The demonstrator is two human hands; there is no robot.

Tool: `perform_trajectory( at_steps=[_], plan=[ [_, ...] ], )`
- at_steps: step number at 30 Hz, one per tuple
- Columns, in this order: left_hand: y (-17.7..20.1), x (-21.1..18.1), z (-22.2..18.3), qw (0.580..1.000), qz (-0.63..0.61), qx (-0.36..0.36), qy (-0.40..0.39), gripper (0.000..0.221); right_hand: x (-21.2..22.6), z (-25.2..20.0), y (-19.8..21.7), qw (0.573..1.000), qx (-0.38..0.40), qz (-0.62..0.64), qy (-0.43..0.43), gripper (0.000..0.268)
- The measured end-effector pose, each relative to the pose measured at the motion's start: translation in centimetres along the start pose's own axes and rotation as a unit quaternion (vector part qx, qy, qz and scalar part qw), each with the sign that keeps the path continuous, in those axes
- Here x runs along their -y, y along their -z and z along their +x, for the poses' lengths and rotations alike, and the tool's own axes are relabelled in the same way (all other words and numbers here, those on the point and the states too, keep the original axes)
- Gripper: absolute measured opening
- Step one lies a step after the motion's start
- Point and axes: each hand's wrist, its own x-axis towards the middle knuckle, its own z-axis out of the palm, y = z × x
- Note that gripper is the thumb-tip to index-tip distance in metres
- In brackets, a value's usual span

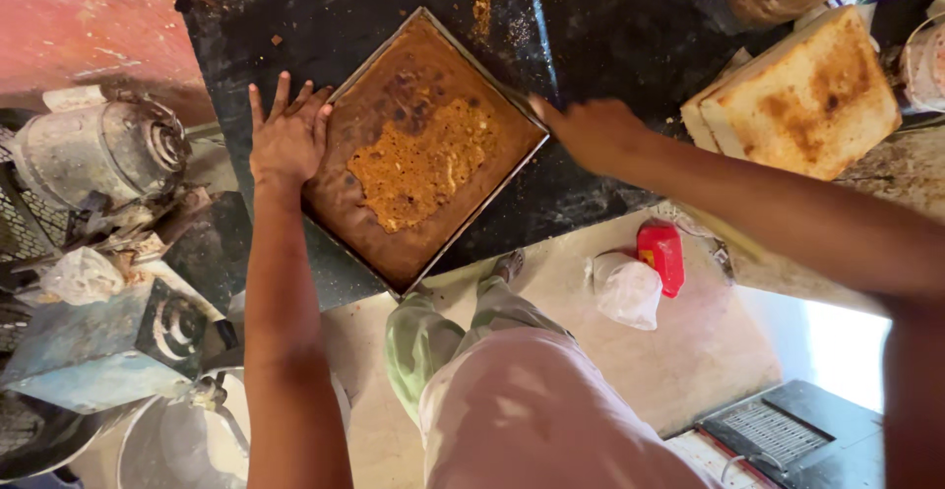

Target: The person slices the crusts off bread squares using a knife, collects the scraps into a metal tray by hand, and spreads a brown paste onto a thin layer of dough on a baking sheet using a knife.

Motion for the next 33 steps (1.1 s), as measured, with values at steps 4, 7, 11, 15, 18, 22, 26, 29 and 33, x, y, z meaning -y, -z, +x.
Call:
perform_trajectory(
  at_steps=[4,7,11,15,18,22,26,29,33],
  plan=[
    [-0.7,0.2,-0.2,1.0,0.024,-0.005,-0.007,0.048,-0.6,-5.1,1.8,0.986,0.161,-0.037,-0.028,0.085],
    [-0.9,0.3,0.7,1.0,0.017,-0.015,-0.022,0.049,-0.4,-5.4,2.5,0.954,0.258,0.083,-0.131,0.074],
    [-1.7,0.9,-0.1,0.998,0.05,-0.026,-0.021,0.052,-0.9,-9.2,1.3,0.994,0.105,0.011,-0.03,0.076],
    [-2.6,0.5,0.5,0.99,0.128,-0.057,0.013,0.057,-2.4,-11.3,-0.8,0.992,-0.025,0.032,-0.117,0.073],
    [-2.5,-1.0,-0.5,0.978,0.155,-0.113,0.085,0.064,-3.5,-7.3,-3.7,0.981,-0.086,-0.053,-0.168,0.067],
    [-1.9,-5.2,-3.8,0.952,0.066,-0.193,0.228,0.07,-5.5,0.3,-8.1,0.962,-0.259,0.049,-0.065,0.057],
    [-3.2,-6.9,-9.3,0.857,-0.053,-0.334,0.388,0.08,-3.6,9.6,-10.6,0.905,-0.349,0.199,0.137,0.051],
    [-7.0,-7.6,-13.6,0.837,-0.141,-0.284,0.445,0.064,-2.2,15.3,-12.5,0.906,-0.318,0.268,0.075,0.043],
    [-9.5,-5.8,-12.5,0.807,-0.337,-0.253,0.413,0.039,-2.3,21.1,-12.9,0.857,-0.359,0.367,-0.045,0.038]
  ],
)
